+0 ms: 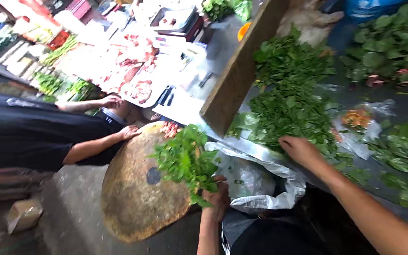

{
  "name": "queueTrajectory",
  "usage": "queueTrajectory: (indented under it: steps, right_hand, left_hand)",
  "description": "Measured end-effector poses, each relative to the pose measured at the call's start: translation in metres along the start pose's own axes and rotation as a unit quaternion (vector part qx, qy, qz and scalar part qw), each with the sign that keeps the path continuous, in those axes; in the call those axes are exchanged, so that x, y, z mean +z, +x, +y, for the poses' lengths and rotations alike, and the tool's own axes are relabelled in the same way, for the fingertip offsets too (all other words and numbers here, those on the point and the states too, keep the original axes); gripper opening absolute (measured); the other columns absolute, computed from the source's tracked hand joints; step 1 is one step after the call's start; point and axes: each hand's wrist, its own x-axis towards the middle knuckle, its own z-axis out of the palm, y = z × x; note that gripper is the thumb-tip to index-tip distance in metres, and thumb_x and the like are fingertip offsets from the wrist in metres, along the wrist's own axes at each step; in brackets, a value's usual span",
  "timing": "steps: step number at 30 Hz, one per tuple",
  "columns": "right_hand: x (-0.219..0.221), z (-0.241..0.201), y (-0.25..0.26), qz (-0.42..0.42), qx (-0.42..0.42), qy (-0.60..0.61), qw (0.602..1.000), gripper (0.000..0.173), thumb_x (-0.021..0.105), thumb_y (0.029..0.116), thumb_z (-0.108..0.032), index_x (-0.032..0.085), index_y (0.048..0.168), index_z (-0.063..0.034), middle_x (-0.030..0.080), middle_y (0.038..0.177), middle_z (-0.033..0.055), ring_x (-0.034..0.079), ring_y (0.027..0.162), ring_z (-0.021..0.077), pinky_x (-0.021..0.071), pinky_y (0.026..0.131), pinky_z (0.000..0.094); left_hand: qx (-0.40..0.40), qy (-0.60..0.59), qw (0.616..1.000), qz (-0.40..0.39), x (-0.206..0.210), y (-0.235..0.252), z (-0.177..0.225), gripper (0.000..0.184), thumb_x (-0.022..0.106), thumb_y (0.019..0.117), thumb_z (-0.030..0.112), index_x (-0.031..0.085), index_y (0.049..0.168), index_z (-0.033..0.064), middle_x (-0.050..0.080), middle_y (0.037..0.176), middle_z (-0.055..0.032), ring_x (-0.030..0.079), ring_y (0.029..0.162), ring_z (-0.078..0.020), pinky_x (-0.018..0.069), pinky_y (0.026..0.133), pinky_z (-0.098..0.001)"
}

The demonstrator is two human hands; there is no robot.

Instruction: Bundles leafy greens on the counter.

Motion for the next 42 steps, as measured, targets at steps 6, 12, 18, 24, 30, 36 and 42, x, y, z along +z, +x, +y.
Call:
queueTrajectory:
  steps: [6, 12, 18, 24, 30, 36, 42]
  right_hand:
    - [-0.024, 0.022, -0.002, 0.067, -0.04, 0.082, 0.994, 0.032, 0.052, 0.1067, -0.024, 0.069, 0.125, -0.0042, 0.07, 0.112, 0.024, 0.068, 0.102, 0.0396, 0.0508, 0.093, 0.0639]
    - [-0.044, 0.095, -0.012, 0.154, 0.026, 0.124, 0.98, 0.032, 0.056, 0.1043, -0.021, 0.068, 0.124, 0.0005, 0.068, 0.114, 0.0273, 0.067, 0.099, 0.0375, 0.0523, 0.091, 0.0575]
    - [-0.039, 0.112, -0.039, 0.235, 0.086, 0.116, 0.961, 0.038, 0.065, 0.0966, -0.005, 0.063, 0.134, 0.0008, 0.052, 0.142, 0.0321, 0.046, 0.137, 0.0462, 0.0398, 0.112, 0.059]
    - [-0.016, 0.056, -0.057, 0.201, 0.114, 0.154, 0.961, 0.027, 0.055, 0.104, -0.013, 0.069, 0.124, -0.001, 0.067, 0.118, 0.0239, 0.068, 0.102, 0.036, 0.0551, 0.091, 0.0563]
    - [0.04, 0.049, -0.015, -0.039, 0.098, 0.057, 0.993, 0.037, 0.053, 0.1038, -0.023, 0.065, 0.138, -0.0178, 0.07, 0.123, 0.0213, 0.065, 0.115, 0.0432, 0.0479, 0.099, 0.0672]
    - [0.003, 0.041, -0.048, 0.088, 0.143, 0.177, 0.97, 0.031, 0.055, 0.1033, -0.025, 0.071, 0.118, -0.0034, 0.073, 0.1, 0.0151, 0.071, 0.087, 0.0255, 0.0579, 0.082, 0.0471]
    - [-0.056, 0.039, -0.102, 0.248, 0.074, 0.413, 0.874, 0.03, 0.053, 0.1031, -0.012, 0.06, 0.129, 0.0007, 0.075, 0.095, 0.0077, 0.071, 0.069, 0.0157, 0.0603, 0.058, 0.0304]
  left_hand:
    - [0.027, 0.025, 0.998, 0.041, 0.009, 0.01, -0.016, 0.017, 0.055, 0.1008, 0.011, 0.067, 0.11, 0.0042, 0.049, 0.057, 0.0063, 0.043, 0.044, -0.0027, 0.0396, 0.042, -0.0194]
    - [0.083, 0.338, 0.919, 0.184, 0.009, 0.01, -0.034, 0.028, 0.061, 0.0985, 0.006, 0.061, 0.12, -0.0118, 0.066, 0.101, -0.018, 0.063, 0.093, -0.0159, 0.0529, 0.088, -0.0295]
    - [0.108, 0.526, 0.83, 0.154, 0.005, -0.001, -0.025, 0.041, 0.066, 0.0946, 0.004, 0.059, 0.131, -0.0131, 0.064, 0.129, -0.0279, 0.061, 0.124, -0.0313, 0.0466, 0.108, -0.0433]
    - [0.175, 0.227, 0.952, 0.111, -0.012, 0.013, -0.044, 0.021, 0.058, 0.102, 0.021, 0.064, 0.114, 0.0037, 0.063, 0.077, 0.0052, 0.057, 0.057, -0.001, 0.0531, 0.054, -0.0208]
    - [-0.003, 0.085, 0.996, -0.007, -0.005, 0.012, -0.019, 0.019, 0.051, 0.1032, 0.016, 0.068, 0.105, 0.0078, 0.041, 0.045, 0.0074, 0.039, 0.035, -0.0037, 0.0397, 0.037, -0.0214]
    - [-0.026, 0.05, 0.997, -0.053, -0.023, -0.003, -0.013, 0.017, 0.056, 0.1008, 0.022, 0.072, 0.104, 0.0165, 0.041, 0.045, 0.0095, 0.041, 0.035, -0.0024, 0.0408, 0.039, -0.0207]
    - [-0.019, -0.027, 0.985, -0.172, -0.039, 0.001, 0.007, 0.013, 0.065, 0.0993, 0.035, 0.075, 0.108, 0.0317, 0.047, 0.049, 0.0139, 0.046, 0.04, 0.0023, 0.0434, 0.043, -0.0168]
